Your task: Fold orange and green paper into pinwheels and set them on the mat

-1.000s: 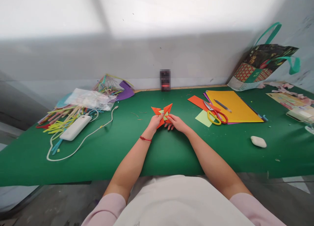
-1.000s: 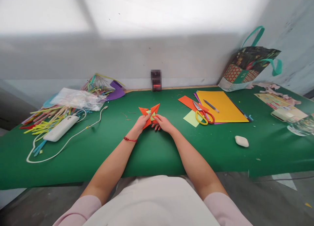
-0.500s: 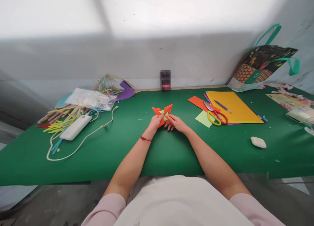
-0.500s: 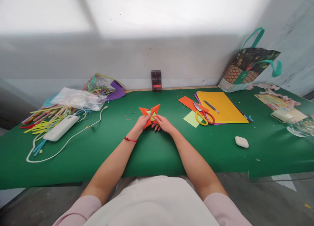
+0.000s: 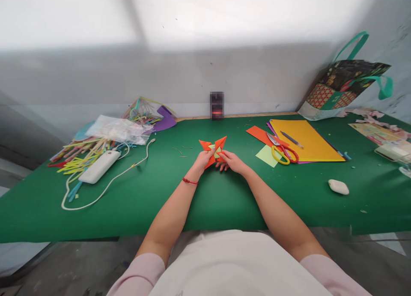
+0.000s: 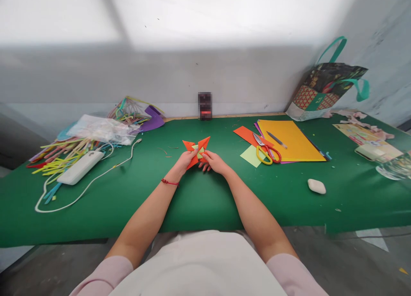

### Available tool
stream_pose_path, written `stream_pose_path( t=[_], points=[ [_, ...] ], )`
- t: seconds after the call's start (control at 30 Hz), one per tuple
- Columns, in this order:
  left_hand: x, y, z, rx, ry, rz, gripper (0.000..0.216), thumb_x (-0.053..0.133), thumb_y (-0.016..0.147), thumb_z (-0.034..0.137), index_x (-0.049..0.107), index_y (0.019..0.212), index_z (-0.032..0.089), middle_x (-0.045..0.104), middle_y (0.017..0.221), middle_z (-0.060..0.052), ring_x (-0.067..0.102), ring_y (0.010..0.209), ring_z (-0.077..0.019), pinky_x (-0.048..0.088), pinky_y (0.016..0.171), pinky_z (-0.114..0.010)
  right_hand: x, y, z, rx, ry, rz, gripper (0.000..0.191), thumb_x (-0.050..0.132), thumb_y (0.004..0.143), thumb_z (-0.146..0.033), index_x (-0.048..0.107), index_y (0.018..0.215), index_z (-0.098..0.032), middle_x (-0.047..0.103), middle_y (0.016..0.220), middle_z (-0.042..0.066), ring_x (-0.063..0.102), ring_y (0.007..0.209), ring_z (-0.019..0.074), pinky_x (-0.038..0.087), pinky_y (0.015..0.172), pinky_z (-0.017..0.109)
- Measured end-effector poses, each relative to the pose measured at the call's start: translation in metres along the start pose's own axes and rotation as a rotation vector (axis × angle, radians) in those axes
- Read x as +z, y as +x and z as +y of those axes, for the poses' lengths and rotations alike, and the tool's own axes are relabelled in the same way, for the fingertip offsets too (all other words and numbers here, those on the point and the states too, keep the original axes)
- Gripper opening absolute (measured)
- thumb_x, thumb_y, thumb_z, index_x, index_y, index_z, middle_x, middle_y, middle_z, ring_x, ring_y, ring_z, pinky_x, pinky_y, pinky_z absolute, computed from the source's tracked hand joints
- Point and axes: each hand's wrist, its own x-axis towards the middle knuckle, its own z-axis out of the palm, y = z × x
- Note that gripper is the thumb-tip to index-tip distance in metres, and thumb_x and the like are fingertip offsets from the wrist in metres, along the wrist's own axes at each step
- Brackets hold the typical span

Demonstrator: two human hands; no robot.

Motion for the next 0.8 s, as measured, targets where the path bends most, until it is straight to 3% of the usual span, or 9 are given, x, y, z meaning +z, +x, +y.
stream_pose_path(
  t=[0.4, 0.63, 0.8],
  points=[
    [0.000, -0.001, 0.000, -0.021, -0.042, -0.052, 0.037, 0.074, 0.063, 0.047, 0.068, 0.067, 0.011, 0.069, 0.065, -0.009, 0.065, 0.067, -0.0219, 0.050, 0.073, -0.033, 0.000, -0.003, -0.001, -0.035, -0.169, 0.048, 0.014, 0.038, 0.092, -0.022, 0.051, 0.090, -0.018, 0.064, 0.062, -0.002, 0.056, 0.043, 0.0068, 0.041, 0.041, 0.015],
    [0.000, 0.002, -0.007, 0.020, 0.000, -0.015, 0.036, 0.069, 0.069, 0.047, 0.068, 0.067, 0.011, 0.066, 0.057, -0.008, 0.064, 0.062, -0.0202, 0.049, 0.069, -0.031, 0.005, 0.000, 0.006, -0.060, -0.210, 0.112, 0.020, 0.037, 0.092, -0.025, 0.050, 0.106, -0.018, 0.061, 0.060, -0.004, 0.053, 0.040, 0.0069, 0.039, 0.039, 0.016],
    [0.000, 0.003, -0.011, 0.068, 0.039, 0.020, 0.039, 0.067, 0.069, 0.050, 0.068, 0.066, 0.012, 0.065, 0.055, -0.007, 0.063, 0.063, -0.0195, 0.048, 0.068, -0.029, 0.009, 0.003, 0.007, -0.050, -0.152, 0.120, 0.018, 0.035, 0.093, -0.025, 0.049, 0.102, -0.018, 0.059, 0.055, -0.006, 0.050, 0.035, 0.0063, 0.037, 0.036, 0.016]
  ],
)
